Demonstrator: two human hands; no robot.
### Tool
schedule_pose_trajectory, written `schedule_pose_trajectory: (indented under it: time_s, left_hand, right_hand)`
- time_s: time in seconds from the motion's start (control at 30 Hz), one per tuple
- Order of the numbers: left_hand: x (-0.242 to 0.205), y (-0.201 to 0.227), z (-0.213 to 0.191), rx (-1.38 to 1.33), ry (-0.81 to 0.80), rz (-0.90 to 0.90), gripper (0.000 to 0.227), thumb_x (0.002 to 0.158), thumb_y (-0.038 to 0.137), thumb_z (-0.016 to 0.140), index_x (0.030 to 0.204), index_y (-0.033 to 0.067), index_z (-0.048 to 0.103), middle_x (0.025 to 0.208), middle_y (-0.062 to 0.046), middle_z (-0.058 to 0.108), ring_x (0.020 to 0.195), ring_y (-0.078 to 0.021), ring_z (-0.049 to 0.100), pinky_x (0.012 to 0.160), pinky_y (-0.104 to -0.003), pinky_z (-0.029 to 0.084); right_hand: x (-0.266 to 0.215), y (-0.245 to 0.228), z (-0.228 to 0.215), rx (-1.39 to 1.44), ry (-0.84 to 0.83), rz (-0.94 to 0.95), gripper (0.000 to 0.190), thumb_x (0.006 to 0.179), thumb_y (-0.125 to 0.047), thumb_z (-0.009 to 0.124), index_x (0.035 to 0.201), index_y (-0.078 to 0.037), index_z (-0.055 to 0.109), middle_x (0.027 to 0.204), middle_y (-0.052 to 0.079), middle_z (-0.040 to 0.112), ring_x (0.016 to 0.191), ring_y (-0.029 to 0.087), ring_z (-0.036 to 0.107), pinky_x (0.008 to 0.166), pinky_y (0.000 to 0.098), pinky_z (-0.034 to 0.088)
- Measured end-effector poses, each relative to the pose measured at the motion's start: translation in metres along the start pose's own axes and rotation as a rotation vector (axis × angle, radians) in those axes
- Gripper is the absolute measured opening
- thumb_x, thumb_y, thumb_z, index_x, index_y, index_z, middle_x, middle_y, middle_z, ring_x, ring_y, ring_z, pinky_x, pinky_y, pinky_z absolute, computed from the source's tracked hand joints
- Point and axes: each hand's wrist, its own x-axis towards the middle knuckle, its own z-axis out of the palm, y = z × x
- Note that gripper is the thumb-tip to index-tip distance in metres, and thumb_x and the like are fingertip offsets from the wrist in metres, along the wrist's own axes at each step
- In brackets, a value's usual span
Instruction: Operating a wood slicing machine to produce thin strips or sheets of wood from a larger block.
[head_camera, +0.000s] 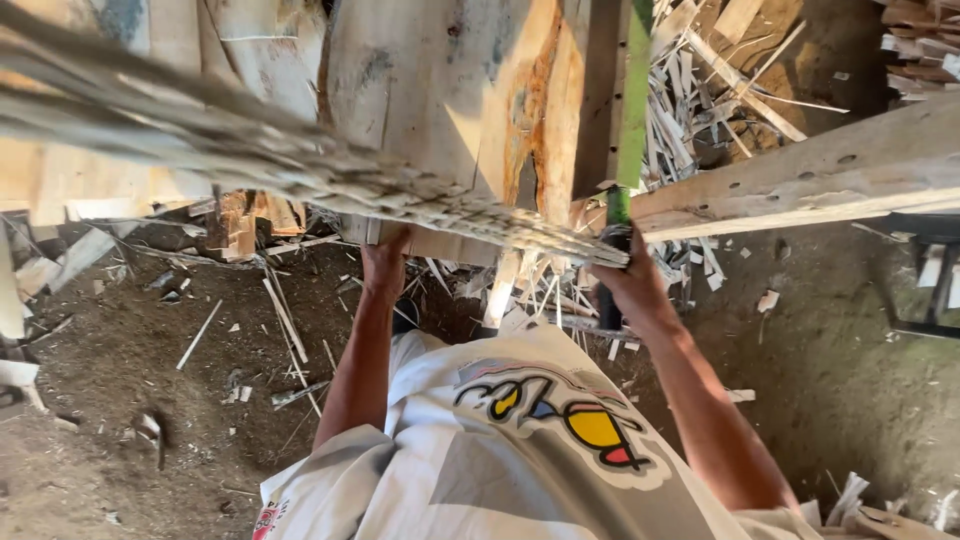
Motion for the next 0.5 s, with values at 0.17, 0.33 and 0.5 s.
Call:
schedule_pose_trajectory:
  time_s: [0.17, 0.33, 0.5]
  left_hand:
    - [-0.006, -0.027, -0.015, -0.091, 0.0, -0.054, 0.047, 0.087, 0.032, 0.077, 0.123, 0.0034, 0.065, 0.109, -0.015, 0.071, 0.09, -0.0294, 0.059, 0.068, -0.045, 0.053]
    - [-0.012, -0.033, -0.017, -0.358, 0.004, -0.033, 0.041, 0.091, 0.034, 0.072, 0.12, 0.0054, 0.066, 0.106, -0.014, 0.072, 0.089, -0.0285, 0.062, 0.071, -0.045, 0.056]
    - [-0.026, -0.046, -0.025, -0.573, -0.016, -0.033, 0.037, 0.096, 0.037, 0.066, 0.118, 0.0074, 0.066, 0.104, -0.012, 0.072, 0.089, -0.0277, 0.065, 0.074, -0.045, 0.058]
  right_hand:
    - [0.002, 0.01, -0.004, -0.01, -0.011, -0.189, 0.065, 0.095, -0.005, 0.066, 0.152, -0.012, 0.037, 0.099, 0.012, 0.064, 0.064, 0.015, 0.062, 0.045, 0.0269, 0.058]
    - [0.089, 0.173, 0.038, -0.533, 0.238, -0.42, 0.049, 0.093, 0.0, 0.05, 0.142, -0.007, 0.049, 0.116, 0.014, 0.062, 0.07, 0.015, 0.063, 0.037, 0.0284, 0.053]
    - [0.087, 0.152, 0.044, -0.195, 0.192, -0.02, 0.045, 0.093, -0.016, 0.073, 0.131, -0.01, 0.049, 0.09, 0.009, 0.067, 0.067, 0.018, 0.065, 0.047, 0.0289, 0.051]
